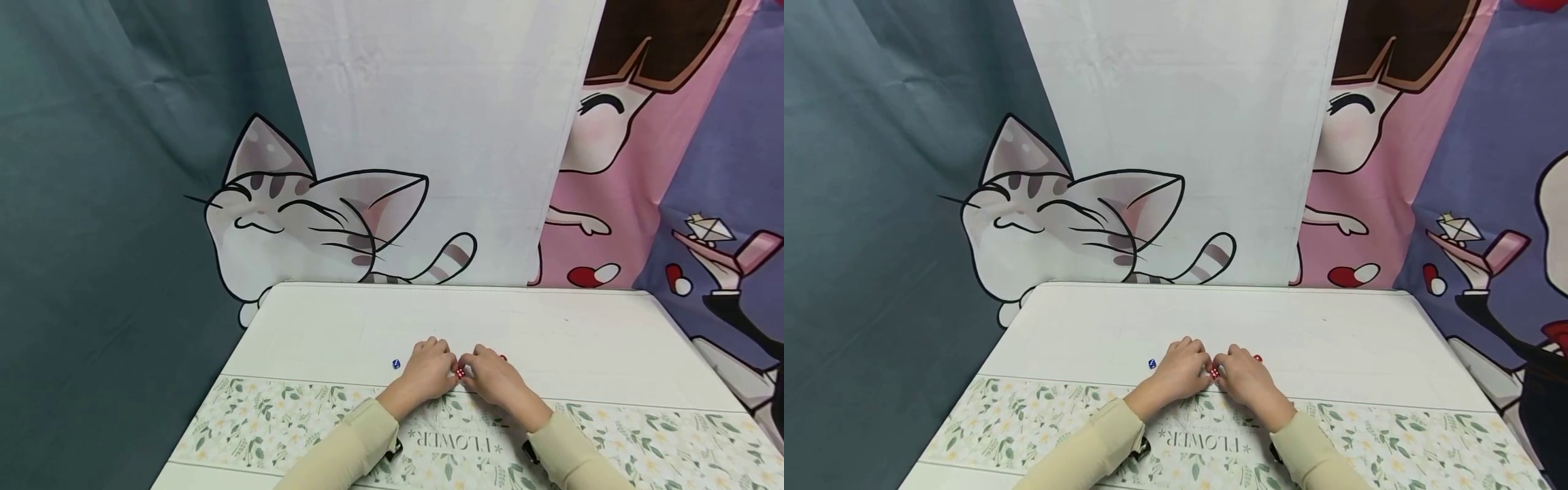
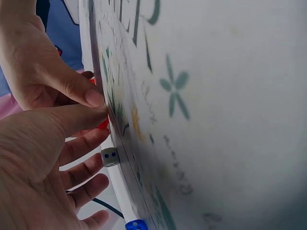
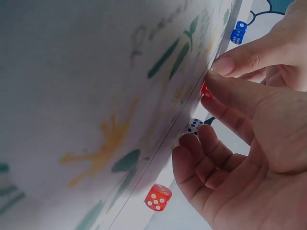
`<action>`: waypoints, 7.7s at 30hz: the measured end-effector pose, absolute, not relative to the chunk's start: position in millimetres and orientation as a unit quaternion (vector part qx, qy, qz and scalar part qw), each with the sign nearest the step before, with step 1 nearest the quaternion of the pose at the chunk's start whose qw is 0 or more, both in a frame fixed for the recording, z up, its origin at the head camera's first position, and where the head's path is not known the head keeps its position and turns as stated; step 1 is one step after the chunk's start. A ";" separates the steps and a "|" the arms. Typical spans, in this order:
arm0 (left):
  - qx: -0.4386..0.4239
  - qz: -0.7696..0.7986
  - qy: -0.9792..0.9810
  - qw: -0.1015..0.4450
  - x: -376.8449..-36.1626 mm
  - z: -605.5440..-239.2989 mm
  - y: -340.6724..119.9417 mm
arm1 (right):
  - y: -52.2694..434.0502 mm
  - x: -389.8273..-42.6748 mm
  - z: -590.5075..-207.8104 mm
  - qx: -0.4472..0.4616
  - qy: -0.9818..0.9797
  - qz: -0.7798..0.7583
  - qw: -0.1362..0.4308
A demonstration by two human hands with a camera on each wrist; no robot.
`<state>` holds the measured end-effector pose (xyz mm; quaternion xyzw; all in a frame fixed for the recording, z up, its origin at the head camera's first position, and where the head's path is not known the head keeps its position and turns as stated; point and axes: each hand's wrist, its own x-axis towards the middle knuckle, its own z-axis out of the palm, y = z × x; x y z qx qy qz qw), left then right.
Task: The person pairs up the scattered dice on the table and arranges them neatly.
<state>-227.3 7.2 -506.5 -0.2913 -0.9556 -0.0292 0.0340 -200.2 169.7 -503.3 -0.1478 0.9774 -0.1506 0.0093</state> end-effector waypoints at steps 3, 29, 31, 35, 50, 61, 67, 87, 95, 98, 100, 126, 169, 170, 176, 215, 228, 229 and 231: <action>-0.292 -0.035 -0.955 0.032 -225.7 -507.4 7.2 | 169.8 -199.6 -503.8 -0.145 0.977 -0.156 0.009; -0.296 -0.043 -0.953 0.054 -185.4 -509.2 -2.2 | 170.1 -169.4 -503.5 -0.176 0.970 -0.169 0.018; -0.292 -0.053 -0.954 0.049 -182.1 -508.8 -4.5 | 168.4 -166.2 -503.3 -0.174 0.971 -0.165 0.019; -0.287 -0.074 -0.954 0.041 -175.9 -507.3 -9.6 | 166.2 -161.9 -504.1 -0.185 0.968 -0.169 0.015; -0.288 -0.075 -0.954 0.028 -161.0 -504.8 -22.4 | 158.6 -150.9 -505.2 -0.214 0.962 -0.171 0.011; -0.294 -0.083 -0.952 0.017 -155.4 -504.5 -28.8 | 155.4 -144.5 -503.5 -0.223 0.959 -0.172 0.029; -0.294 -0.083 -0.952 0.011 -151.5 -504.1 -32.1 | 152.6 -138.4 -503.4 -0.236 0.955 -0.177 0.013; -0.291 -0.116 -0.950 -0.014 -144.2 -505.7 -37.6 | 148.6 -130.8 -505.9 -0.261 0.952 -0.160 -0.010; -0.289 -0.121 -0.950 -0.007 -144.3 -505.4 -37.0 | 149.7 -131.3 -505.7 -0.260 0.952 -0.163 -0.007; -0.293 -0.123 -0.948 -0.004 -144.5 -505.5 -36.6 | 154.2 -131.6 -502.5 -0.255 0.951 -0.173 0.007; -0.295 -0.123 -0.947 -0.003 -144.4 -505.8 -36.6 | 157.9 -132.6 -499.8 -0.249 0.952 -0.180 0.012; -0.306 -0.133 -0.943 -0.005 -144.5 -504.0 -39.4 | 234.4 -186.7 -479.2 -0.150 0.969 -0.192 -0.031; -0.297 -0.137 -0.945 -0.029 -146.5 -507.3 -40.0 | 244.8 -214.5 -502.0 -0.104 0.975 -0.195 0.023; -0.296 -0.137 -0.945 -0.030 -146.4 -507.1 -40.2 | 243.8 -213.5 -501.5 -0.106 0.975 -0.194 0.025; -0.295 -0.140 -0.944 -0.035 -146.1 -505.4 -40.8 | 235.2 -204.6 -499.8 -0.118 0.973 -0.196 0.026; -0.301 -0.132 -0.944 -0.031 -146.9 -502.0 -40.5 | 174.7 -148.5 -501.8 -0.173 0.972 -0.159 0.023; -0.297 -0.121 -0.947 -0.026 -146.9 -503.6 -39.6 | 164.5 -138.4 -503.3 -0.213 0.962 -0.171 0.030; -0.296 -0.120 -0.947 -0.026 -146.9 -504.1 -39.4 | 163.8 -137.8 -503.7 -0.214 0.961 -0.171 0.029; -0.295 -0.120 -0.948 -0.026 -147.0 -504.9 -39.1 | 162.3 -136.0 -503.7 -0.220 0.960 -0.169 0.029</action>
